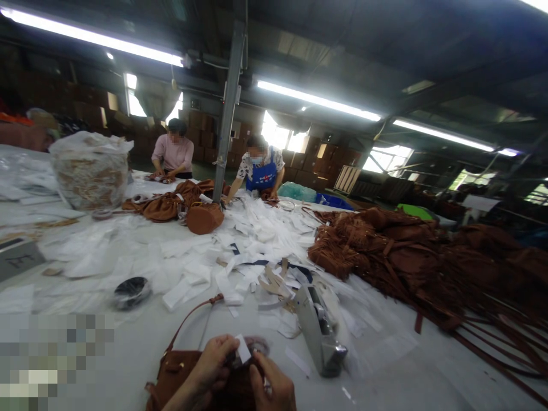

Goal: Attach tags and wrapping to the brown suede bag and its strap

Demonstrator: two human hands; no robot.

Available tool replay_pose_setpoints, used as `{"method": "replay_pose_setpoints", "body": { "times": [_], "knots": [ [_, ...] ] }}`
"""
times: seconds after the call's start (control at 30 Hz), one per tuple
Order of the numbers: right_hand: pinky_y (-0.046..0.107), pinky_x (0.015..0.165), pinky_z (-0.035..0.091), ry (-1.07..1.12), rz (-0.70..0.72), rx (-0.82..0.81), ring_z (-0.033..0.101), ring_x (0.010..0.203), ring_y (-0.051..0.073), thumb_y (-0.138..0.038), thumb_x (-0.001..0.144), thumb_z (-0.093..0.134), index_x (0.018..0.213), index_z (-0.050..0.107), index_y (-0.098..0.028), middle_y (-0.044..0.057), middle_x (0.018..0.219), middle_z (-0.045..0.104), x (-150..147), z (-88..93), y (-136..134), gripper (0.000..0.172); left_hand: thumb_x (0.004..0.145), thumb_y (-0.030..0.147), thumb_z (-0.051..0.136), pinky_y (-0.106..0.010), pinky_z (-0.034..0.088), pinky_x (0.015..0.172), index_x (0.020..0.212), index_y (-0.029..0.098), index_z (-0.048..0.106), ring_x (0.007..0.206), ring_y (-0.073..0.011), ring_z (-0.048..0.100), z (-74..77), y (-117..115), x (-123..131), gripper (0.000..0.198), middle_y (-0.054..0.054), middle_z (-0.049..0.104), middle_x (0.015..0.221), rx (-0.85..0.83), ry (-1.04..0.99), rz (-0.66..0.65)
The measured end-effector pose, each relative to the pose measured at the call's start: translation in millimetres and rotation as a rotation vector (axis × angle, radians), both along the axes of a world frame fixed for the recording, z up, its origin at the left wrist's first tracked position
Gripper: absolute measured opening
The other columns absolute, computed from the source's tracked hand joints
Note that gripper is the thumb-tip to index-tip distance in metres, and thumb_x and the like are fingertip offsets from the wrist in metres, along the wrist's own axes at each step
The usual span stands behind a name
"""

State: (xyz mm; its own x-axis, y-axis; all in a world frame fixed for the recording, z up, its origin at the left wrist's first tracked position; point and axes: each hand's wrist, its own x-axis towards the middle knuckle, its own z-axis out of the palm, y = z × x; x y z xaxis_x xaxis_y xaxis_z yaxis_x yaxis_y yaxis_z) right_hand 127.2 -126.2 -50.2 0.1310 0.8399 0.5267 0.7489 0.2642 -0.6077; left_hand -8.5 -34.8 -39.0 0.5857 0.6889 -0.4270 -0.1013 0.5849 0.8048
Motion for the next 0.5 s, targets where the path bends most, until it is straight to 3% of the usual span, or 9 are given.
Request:
{"method": "replay_pose_setpoints", "body": {
  "times": [0.07,0.2,0.37,0.5],
  "knots": [
    [0.024,0.066,0.053,0.217,-0.083,-0.217,0.067,0.075,0.019,-0.039,0.091,0.047,0.091,0.069,-0.019,0.005,0.081,0.072,-2,10.0,1,0.029,0.060,0.057,0.067,-0.016,0.002,0.031,0.067,0.022,0.041,0.027,-0.0008,0.019,-3.2,0,3,0.044,0.014,0.035,0.042,0.038,0.005,0.033],
    [0.021,0.047,0.043,0.572,0.012,-0.496,0.059,0.054,0.015,-0.058,0.082,0.054,0.068,0.068,-0.015,0.003,0.059,0.064,-8,20.4,13,0.048,0.056,0.057,0.071,-0.015,0.010,0.031,0.063,0.020,0.044,0.031,-0.0010,0.025,-5.5,-5,10,0.047,0.011,0.040,0.042,0.119,-0.019,0.115],
    [0.020,0.041,0.032,0.815,0.075,-0.563,0.049,0.043,0.010,-0.064,0.075,0.058,0.057,0.060,-0.014,0.002,0.049,0.057,-15,8.8,27,0.053,0.056,0.054,0.073,-0.016,0.021,0.035,0.061,0.018,0.048,0.037,-0.0040,0.034,-12.0,-7,13,0.045,0.009,0.044,0.043,0.145,-0.081,0.195],
    [0.021,0.041,0.031,0.707,0.036,-0.529,0.049,0.042,0.011,-0.058,0.082,0.053,0.056,0.058,-0.014,0.002,0.048,0.056,-18,1.0,27,0.051,0.056,0.054,0.072,-0.017,0.027,0.038,0.060,0.019,0.048,0.038,-0.0054,0.036,-21.1,-10,17,0.043,0.008,0.044,0.043,0.112,-0.099,0.270]
  ]
}}
